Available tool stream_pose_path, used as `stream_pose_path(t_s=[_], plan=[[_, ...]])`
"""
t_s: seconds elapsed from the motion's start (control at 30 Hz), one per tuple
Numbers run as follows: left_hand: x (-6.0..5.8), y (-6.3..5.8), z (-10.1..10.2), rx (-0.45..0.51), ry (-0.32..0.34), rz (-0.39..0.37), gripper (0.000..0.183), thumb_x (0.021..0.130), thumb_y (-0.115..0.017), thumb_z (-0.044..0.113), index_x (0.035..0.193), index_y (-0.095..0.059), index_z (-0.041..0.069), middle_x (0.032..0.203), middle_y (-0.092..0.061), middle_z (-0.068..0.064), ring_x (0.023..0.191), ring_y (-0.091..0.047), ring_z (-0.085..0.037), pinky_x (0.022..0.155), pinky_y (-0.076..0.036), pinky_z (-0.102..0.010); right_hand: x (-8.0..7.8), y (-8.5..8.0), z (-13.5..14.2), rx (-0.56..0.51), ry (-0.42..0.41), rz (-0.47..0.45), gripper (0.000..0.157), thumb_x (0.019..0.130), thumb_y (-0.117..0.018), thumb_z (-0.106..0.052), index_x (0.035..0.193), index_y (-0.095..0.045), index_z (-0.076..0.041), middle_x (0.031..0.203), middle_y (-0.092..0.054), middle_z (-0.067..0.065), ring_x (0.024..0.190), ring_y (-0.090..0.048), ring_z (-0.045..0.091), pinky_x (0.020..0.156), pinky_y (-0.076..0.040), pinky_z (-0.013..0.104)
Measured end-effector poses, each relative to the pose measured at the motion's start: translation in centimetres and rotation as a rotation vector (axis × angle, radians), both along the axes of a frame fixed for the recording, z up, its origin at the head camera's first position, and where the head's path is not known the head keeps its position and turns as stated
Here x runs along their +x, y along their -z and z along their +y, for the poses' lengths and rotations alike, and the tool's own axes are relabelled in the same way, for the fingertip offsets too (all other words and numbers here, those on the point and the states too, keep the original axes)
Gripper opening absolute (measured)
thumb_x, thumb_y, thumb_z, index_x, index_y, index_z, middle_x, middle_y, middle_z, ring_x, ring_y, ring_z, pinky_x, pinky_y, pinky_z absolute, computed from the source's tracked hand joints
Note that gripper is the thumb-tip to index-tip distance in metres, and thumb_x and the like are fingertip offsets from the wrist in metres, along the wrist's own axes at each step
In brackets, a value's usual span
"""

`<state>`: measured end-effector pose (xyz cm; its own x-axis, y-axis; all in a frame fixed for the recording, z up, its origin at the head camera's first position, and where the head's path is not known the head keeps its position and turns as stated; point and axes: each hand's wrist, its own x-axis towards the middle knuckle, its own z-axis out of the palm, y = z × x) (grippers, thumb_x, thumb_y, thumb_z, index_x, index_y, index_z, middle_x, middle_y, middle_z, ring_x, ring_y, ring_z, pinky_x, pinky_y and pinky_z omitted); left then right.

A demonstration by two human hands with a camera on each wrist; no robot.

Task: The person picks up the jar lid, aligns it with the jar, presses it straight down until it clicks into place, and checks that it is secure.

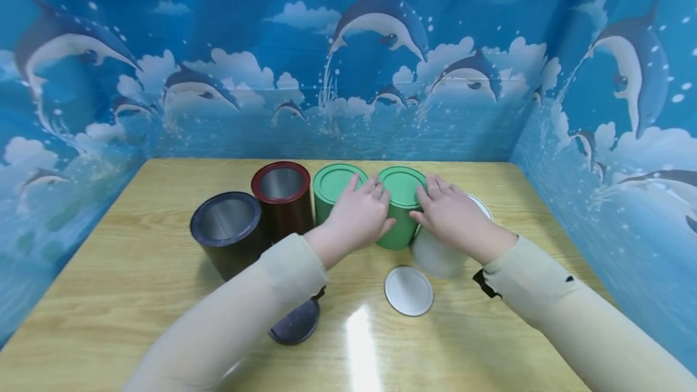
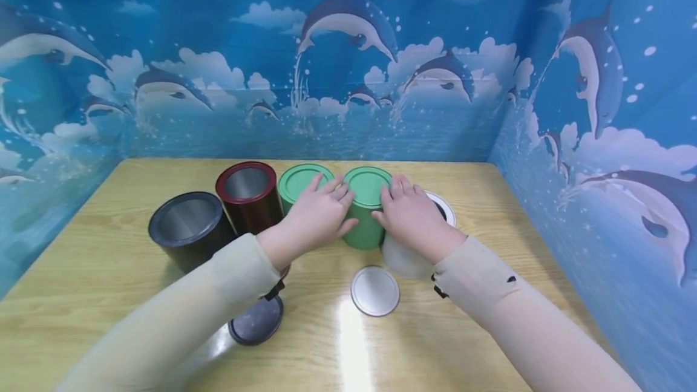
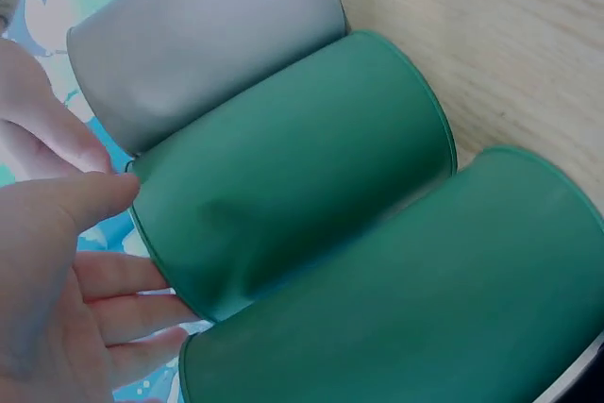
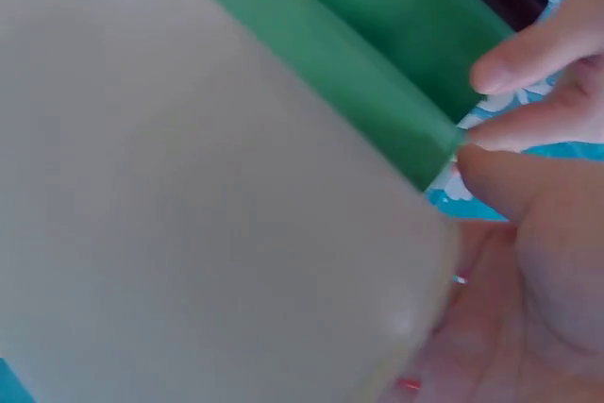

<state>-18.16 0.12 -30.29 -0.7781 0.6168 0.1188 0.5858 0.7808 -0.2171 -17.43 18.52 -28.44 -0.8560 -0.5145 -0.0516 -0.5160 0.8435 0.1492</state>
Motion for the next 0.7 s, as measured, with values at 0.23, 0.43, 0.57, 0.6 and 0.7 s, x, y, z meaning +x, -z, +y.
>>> stream_pose_path(t_s=[0.23,0.43,0.57,0.6,0.7], plan=[[-0.14,-0.13,-0.08,0.008,0.06,0.034,0.053,0.091,-0.053,0.047,0.124,-0.06,0.005,0.128,-0.056,-0.011,0.128,-0.041,-0.026,0.107,-0.026,-0.048,-0.05,-0.21,0.6,0.005,-0.089,0.007,0.056,0.093,-0.058,-0.031,0.127,-0.05,0.013,0.129,-0.044,0.036,0.121,-0.042,0.047,0.095,-0.039,0.053],[-0.26,-0.29,-0.25,0.045,0.085,0.013,0.046,0.092,-0.055,0.039,0.121,-0.062,0.004,0.124,-0.058,-0.011,0.126,-0.043,-0.026,0.107,-0.027,-0.047,-0.52,-0.43,0.58,0.003,-0.126,0.042,0.053,0.089,-0.063,-0.031,0.122,-0.056,0.01,0.117,-0.054,0.032,0.107,-0.055,0.041,0.086,-0.047,0.048],[-0.4,-0.11,-0.39,0.069,0.091,0.024,0.038,0.092,-0.054,0.03,0.119,-0.063,0.005,0.122,-0.059,-0.011,0.123,-0.045,-0.026,0.107,-0.028,-0.046,-0.63,-0.52,0.16,0.031,-0.123,0.059,0.048,0.09,-0.063,-0.028,0.12,-0.058,0.009,0.114,-0.057,0.031,0.106,-0.055,0.04,0.086,-0.048,0.047],[-0.44,-0.05,-0.4,0.074,0.095,0.033,0.036,0.092,-0.053,0.028,0.118,-0.064,0.005,0.121,-0.059,-0.011,0.122,-0.046,-0.025,0.106,-0.029,-0.045,-0.63,-0.55,0.07,0.042,-0.117,0.059,0.048,0.09,-0.062,-0.028,0.12,-0.058,0.009,0.114,-0.057,0.031,0.108,-0.054,0.041,0.087,-0.047,0.047],[-0.52,0.07,-0.33,0.08,0.107,0.049,0.034,0.092,-0.052,0.025,0.116,-0.065,0.005,0.119,-0.06,-0.011,0.119,-0.048,-0.025,0.105,-0.031,-0.044,-0.57,-0.58,-0.01,0.056,-0.106,0.063,0.047,0.09,-0.062,-0.029,0.119,-0.059,0.009,0.112,-0.058,0.029,0.107,-0.055,0.04,0.086,-0.048,0.047]])
